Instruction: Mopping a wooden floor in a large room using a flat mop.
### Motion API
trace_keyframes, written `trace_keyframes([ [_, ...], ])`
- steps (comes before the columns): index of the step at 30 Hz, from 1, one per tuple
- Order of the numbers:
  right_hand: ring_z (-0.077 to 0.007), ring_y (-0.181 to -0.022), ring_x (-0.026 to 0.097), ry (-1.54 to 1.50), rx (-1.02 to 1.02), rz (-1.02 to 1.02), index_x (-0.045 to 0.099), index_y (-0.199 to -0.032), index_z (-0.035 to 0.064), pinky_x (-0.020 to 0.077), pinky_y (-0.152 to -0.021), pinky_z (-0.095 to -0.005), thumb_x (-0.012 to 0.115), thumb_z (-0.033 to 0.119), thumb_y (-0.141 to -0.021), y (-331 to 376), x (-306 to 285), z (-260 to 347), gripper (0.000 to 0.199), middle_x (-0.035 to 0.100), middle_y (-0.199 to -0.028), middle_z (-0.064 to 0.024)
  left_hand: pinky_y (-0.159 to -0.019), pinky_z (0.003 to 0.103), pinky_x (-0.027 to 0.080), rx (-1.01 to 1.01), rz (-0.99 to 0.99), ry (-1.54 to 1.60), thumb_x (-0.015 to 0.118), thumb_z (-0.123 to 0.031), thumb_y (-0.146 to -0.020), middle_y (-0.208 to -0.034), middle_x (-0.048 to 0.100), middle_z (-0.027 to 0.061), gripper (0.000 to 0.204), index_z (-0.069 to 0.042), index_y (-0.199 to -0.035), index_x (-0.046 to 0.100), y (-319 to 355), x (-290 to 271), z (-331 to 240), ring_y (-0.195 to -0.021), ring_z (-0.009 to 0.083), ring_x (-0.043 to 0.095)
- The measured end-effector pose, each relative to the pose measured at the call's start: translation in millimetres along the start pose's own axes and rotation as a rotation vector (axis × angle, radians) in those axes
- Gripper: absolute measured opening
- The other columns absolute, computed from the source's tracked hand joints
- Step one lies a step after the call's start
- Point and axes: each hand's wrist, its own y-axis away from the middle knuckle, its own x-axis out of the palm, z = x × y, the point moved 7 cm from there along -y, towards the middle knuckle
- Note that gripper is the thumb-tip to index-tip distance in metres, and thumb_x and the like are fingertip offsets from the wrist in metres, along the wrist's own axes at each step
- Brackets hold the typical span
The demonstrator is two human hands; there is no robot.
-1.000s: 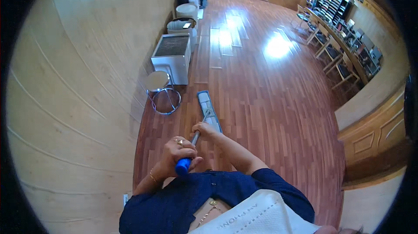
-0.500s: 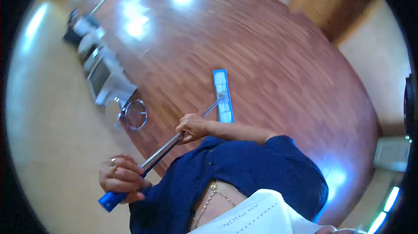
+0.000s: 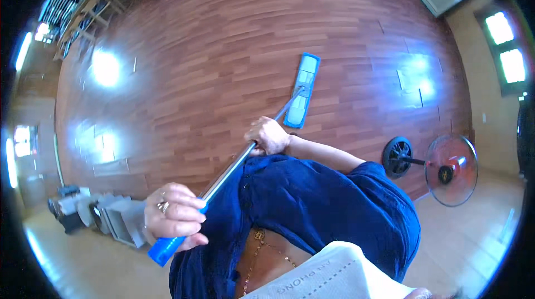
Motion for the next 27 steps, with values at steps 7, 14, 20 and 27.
trace_keyframes([
  [7,-0.0298,-0.069,0.057,0.343,0.425,-0.213,0.055,-0.066,0.0144,0.0412,-0.062,-0.0436,0.074,0.034,-0.069,100,-70,-67,0.028,0.056,-0.064,-0.0054,-0.074,0.037,0.051,-0.099,-0.046,0.361,0.083,-0.018,-0.062,-0.077,0.069,0.0075,0.021,-0.01,-0.07,0.066,-66,46,87,-0.082,0.0267,0.069],
  [14,-0.0359,-0.108,0.053,0.415,0.827,-0.628,0.059,-0.084,0.0111,0.0443,-0.089,-0.0438,0.069,0.012,-0.067,215,-119,-92,0.02,0.06,-0.103,-0.0141,-0.093,0.041,0.044,-0.14,0.354,0.669,0.079,-0.017,-0.076,-0.11,0.065,0.0145,0.025,-0.005,-0.092,0.065,-117,129,158,-0.114,0.0292,0.056],
  [20,-0.0355,-0.087,0.053,0.554,0.928,-0.836,0.054,-0.086,0.0097,0.0428,-0.076,-0.0392,0.055,-0.007,-0.063,280,-126,-130,0.028,0.053,-0.085,-0.0123,-0.095,0.04,0.041,-0.065,0.391,0.552,0.074,-0.021,-0.079,-0.116,0.061,0.0152,0.02,-0.007,-0.084,0.061,-139,173,166,-0.116,0.0289,0.054],
  [27,-0.038,-0.093,0.054,0.539,0.998,-0.799,0.056,-0.077,0.0098,0.0443,-0.08,-0.0436,0.057,-0.002,-0.069,288,-134,-154,0.014,0.058,-0.09,-0.0144,-0.088,0.04,0.046,-0.055,0.367,0.344,0.075,-0.017,-0.076,-0.116,0.064,0.0141,0.019,-0.009,-0.086,0.062,-145,178,166,-0.1,0.0295,0.061],
])
